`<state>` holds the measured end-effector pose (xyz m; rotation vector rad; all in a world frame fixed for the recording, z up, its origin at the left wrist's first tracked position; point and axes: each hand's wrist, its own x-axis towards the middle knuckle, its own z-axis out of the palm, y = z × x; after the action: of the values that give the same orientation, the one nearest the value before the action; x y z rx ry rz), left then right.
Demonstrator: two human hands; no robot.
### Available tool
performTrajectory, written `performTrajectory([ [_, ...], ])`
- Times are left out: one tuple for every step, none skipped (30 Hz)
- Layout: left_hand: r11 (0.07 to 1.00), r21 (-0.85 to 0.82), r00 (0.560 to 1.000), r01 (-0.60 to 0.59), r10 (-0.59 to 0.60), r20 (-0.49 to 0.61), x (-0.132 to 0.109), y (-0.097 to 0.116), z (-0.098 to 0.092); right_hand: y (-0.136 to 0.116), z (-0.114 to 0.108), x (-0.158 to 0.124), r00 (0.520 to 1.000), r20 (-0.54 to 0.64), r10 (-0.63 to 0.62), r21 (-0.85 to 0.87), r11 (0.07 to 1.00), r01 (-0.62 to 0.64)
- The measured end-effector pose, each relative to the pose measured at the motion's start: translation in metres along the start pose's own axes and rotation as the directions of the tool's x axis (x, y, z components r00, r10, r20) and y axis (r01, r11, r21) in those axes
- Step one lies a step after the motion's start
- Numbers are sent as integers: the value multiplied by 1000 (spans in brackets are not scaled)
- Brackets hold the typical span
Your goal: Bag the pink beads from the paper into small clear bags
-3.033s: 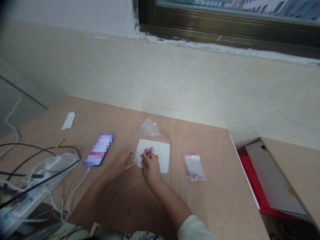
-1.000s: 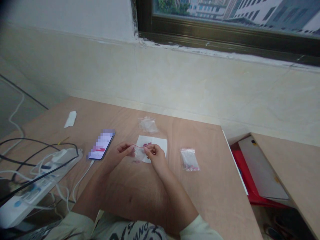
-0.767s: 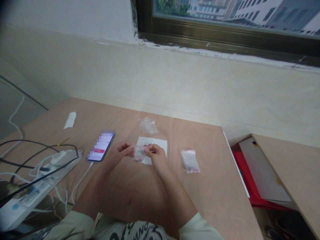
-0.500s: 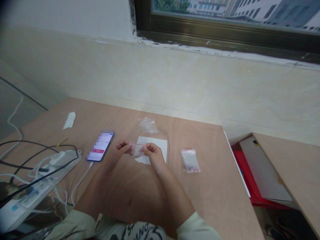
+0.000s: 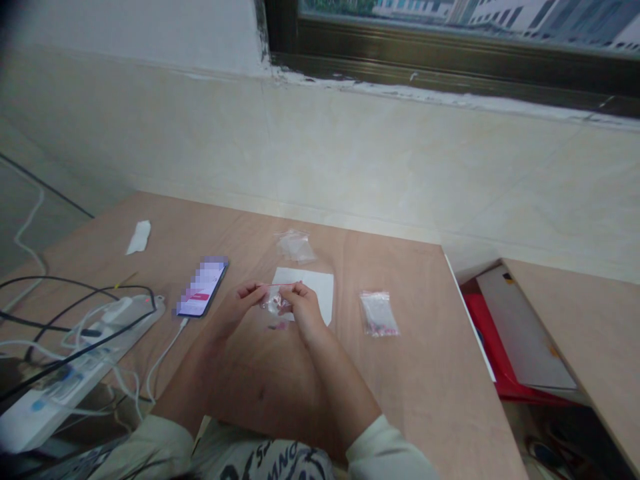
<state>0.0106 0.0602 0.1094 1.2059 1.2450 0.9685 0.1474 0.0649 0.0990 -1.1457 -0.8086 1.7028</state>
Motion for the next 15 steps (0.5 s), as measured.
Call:
performTrajectory([
  [1000,7,1000,6,-6,-11,0,-1,-1,1,1,0,1000,18,9,-6,1000,-9],
  [1000,14,1000,9,-9,-16,1,-2,-2,2,2,0,999,34,14,-13,1000,-14],
  [1000,20,1000,9,-9,-18,1,-3,-2,3,2,1,999,39,9,-21,1000,-8],
  [1000,27,1000,5,-4,-14,2,-4,-2,4,2,2,999,36,-5,-26,1000,6],
  [999,32,1000,-2,2,-6,2,-5,-2,5,1,3,999,30,-24,-29,999,24],
  [1000,30,1000,-8,8,4,3,-6,-2,6,0,4,999,22,-40,-30,999,41],
  [1000,19,1000,-13,13,16,3,-7,-1,7,-1,5,998,17,-53,-31,998,53],
  [1000,4,999,-15,15,30,4,-8,-1,7,-2,7,998,15,-60,-31,998,61],
  [1000,-11,999,-15,15,41,5,-9,0,7,-3,7,998,15,-62,-33,998,62],
  [1000,-19,999,-12,13,50,6,-9,1,7,-3,8,998,19,-60,-36,997,61],
  [1000,-19,999,-10,11,53,7,-9,2,7,-3,9,998,23,-61,-41,997,62],
  [1000,-10,999,-9,9,52,8,-9,3,6,-3,9,998,28,-63,-45,997,64],
  [1000,1,999,-6,6,48,9,-9,3,6,-3,9,997,37,-61,-46,997,63],
  [1000,7,999,0,0,41,11,-8,4,6,-2,9,997,46,-55,-46,997,57],
  [1000,4,999,8,-8,35,11,-8,5,6,-2,9,998,51,-48,-43,998,50],
])
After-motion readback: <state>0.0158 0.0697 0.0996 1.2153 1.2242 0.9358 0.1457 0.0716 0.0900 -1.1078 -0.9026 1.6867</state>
